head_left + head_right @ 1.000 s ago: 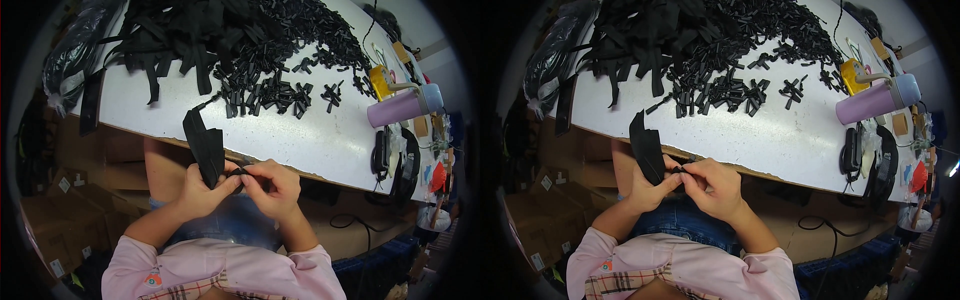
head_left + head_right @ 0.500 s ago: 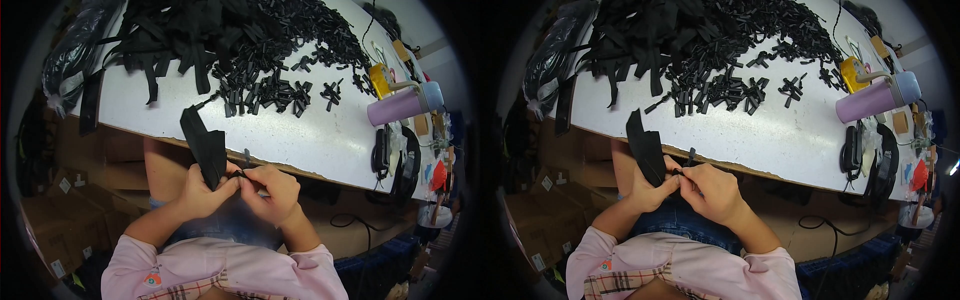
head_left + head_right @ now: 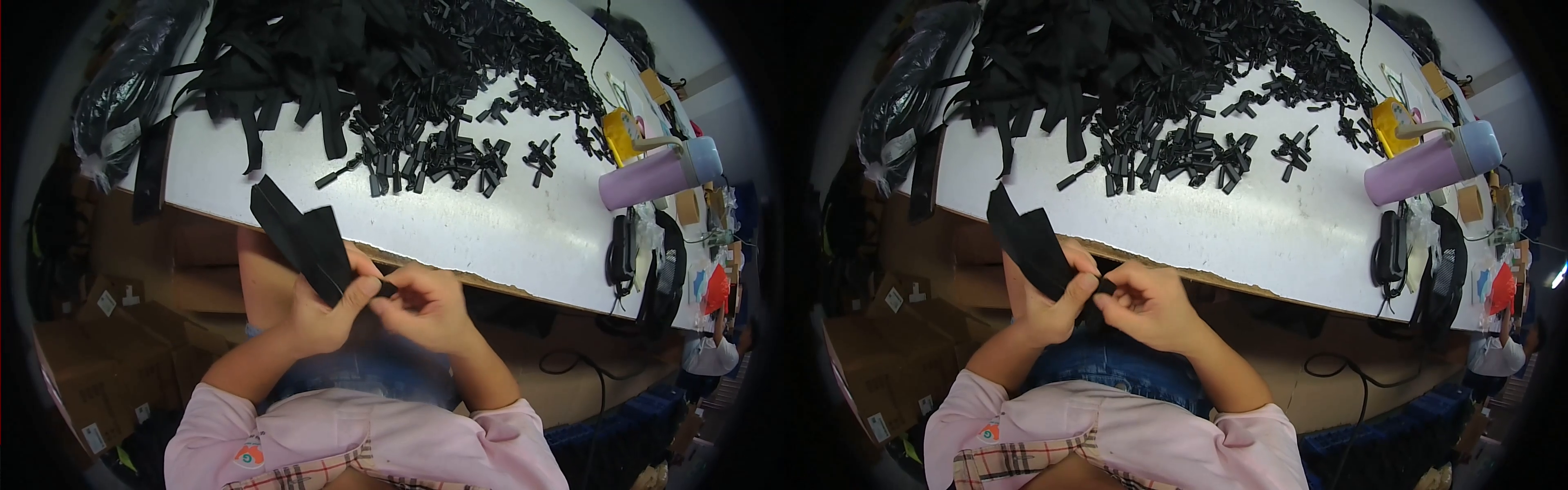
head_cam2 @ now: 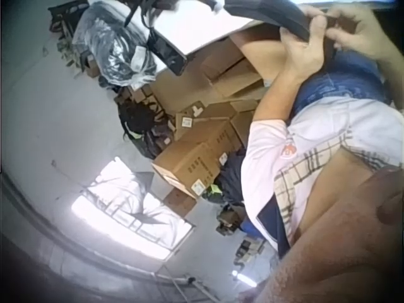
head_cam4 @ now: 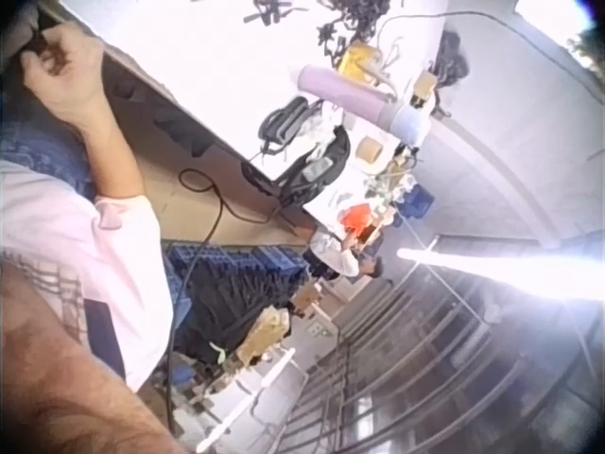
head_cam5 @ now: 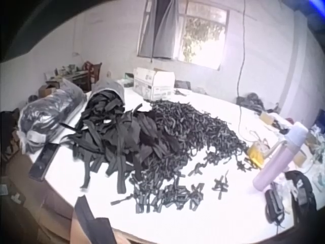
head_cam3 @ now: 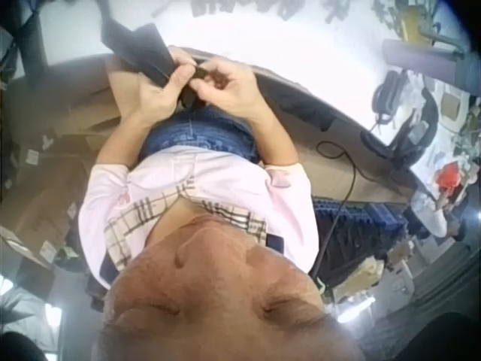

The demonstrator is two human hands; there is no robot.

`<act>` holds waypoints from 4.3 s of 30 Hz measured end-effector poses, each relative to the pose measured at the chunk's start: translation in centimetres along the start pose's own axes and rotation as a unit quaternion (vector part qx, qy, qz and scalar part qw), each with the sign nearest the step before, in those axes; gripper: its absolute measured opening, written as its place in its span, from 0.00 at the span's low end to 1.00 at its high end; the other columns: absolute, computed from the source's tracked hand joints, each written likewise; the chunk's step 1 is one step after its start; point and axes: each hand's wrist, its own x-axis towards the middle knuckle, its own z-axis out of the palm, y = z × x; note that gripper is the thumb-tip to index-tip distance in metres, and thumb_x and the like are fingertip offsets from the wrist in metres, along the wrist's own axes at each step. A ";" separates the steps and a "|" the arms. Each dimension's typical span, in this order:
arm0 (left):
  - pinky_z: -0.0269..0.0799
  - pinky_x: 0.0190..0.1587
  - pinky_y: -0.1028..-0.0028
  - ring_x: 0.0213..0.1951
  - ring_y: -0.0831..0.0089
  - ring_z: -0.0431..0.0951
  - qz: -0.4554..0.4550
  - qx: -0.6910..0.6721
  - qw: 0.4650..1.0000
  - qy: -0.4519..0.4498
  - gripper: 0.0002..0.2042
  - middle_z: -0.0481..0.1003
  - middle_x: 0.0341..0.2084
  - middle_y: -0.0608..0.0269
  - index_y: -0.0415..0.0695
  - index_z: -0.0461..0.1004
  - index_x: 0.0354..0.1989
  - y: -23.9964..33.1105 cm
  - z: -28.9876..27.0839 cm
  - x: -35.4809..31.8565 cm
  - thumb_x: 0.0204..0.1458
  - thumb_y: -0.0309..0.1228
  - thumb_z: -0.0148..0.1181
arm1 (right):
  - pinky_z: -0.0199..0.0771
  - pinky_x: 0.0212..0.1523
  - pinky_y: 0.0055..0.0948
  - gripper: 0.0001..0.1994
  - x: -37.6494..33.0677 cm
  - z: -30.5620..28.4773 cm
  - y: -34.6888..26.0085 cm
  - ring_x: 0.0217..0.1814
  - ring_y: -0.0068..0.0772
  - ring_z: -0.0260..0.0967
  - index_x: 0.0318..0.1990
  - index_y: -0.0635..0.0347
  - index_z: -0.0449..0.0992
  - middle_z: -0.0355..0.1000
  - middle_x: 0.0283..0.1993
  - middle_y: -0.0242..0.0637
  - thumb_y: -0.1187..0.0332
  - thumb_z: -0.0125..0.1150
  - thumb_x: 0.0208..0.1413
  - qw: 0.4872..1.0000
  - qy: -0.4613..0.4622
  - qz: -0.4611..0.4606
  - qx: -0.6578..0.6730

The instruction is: Assembling small plastic components onto black fabric straps at a workbench.

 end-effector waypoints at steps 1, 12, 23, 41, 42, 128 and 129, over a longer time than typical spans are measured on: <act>0.60 0.29 0.83 0.26 0.82 0.63 -0.047 -0.052 0.997 0.045 0.04 0.65 0.23 0.68 0.39 0.68 0.27 0.2 0.0 0.1 0.47 0.27 0.53 | 0.57 0.15 0.16 0.07 0.1 -0.2 1.1 0.15 0.12 0.57 0.21 0.65 0.65 0.60 0.14 0.29 0.76 0.58 0.40 0.995 -0.044 -0.014 -0.085; 0.64 0.28 0.80 0.26 0.83 0.67 -0.182 -0.020 0.980 -0.082 0.08 0.69 0.22 0.66 0.37 0.68 0.32 -1.2 -0.8 -0.6 0.49 0.29 0.50 | 0.64 0.22 0.20 0.13 1.9 0.3 -1.3 0.25 0.27 0.63 0.35 0.62 0.72 0.65 0.31 0.38 0.78 0.60 0.36 0.896 0.103 -0.267 -0.339; 0.60 0.17 0.85 0.16 0.85 0.64 -0.291 -0.165 0.941 -0.052 0.12 0.68 0.18 0.65 0.38 0.68 0.32 0.0 -1.2 -0.5 0.49 0.37 0.51 | 0.66 0.26 0.22 0.13 0.9 -1.3 -0.6 0.29 0.31 0.65 0.35 0.64 0.71 0.66 0.33 0.41 0.77 0.60 0.37 0.953 0.114 -0.184 -0.213; 0.64 0.39 0.78 0.36 0.79 0.69 -0.278 -0.131 0.943 -0.131 0.15 0.71 0.33 0.63 0.36 0.67 0.40 0.2 0.6 -0.4 0.51 0.36 0.48 | 0.64 0.36 0.29 0.18 -1.2 -2.8 -1.4 0.35 0.38 0.63 0.39 0.62 0.70 0.67 0.34 0.40 0.72 0.62 0.35 0.898 0.154 -0.208 -0.357; 0.64 0.38 0.78 0.35 0.79 0.69 -0.255 -0.121 0.948 -0.148 0.15 0.71 0.33 0.64 0.36 0.67 0.40 0.1 0.7 -0.4 0.51 0.36 0.48 | 0.64 0.36 0.29 0.18 -1.2 -2.3 -1.2 0.35 0.38 0.63 0.39 0.62 0.70 0.67 0.34 0.40 0.72 0.62 0.35 0.898 0.155 -0.208 -0.355; 0.57 0.14 0.89 0.15 0.88 0.64 -0.165 -0.194 0.965 0.065 0.10 0.70 0.25 0.64 0.35 0.67 0.35 0.0 1.0 0.0 0.45 0.25 0.55 | 0.57 0.16 0.13 0.05 -0.1 0.2 1.0 0.19 0.15 0.59 0.33 0.66 0.68 0.65 0.25 0.32 0.77 0.54 0.47 0.968 0.099 -0.033 0.228; 0.57 0.14 0.89 0.15 0.88 0.64 -0.181 -0.218 0.957 0.057 0.10 0.70 0.25 0.64 0.35 0.67 0.35 -0.1 0.9 0.1 0.45 0.26 0.54 | 0.57 0.15 0.13 0.05 -0.1 0.0 0.7 0.18 0.15 0.58 0.32 0.66 0.68 0.65 0.25 0.32 0.76 0.54 0.47 0.961 0.081 0.003 0.264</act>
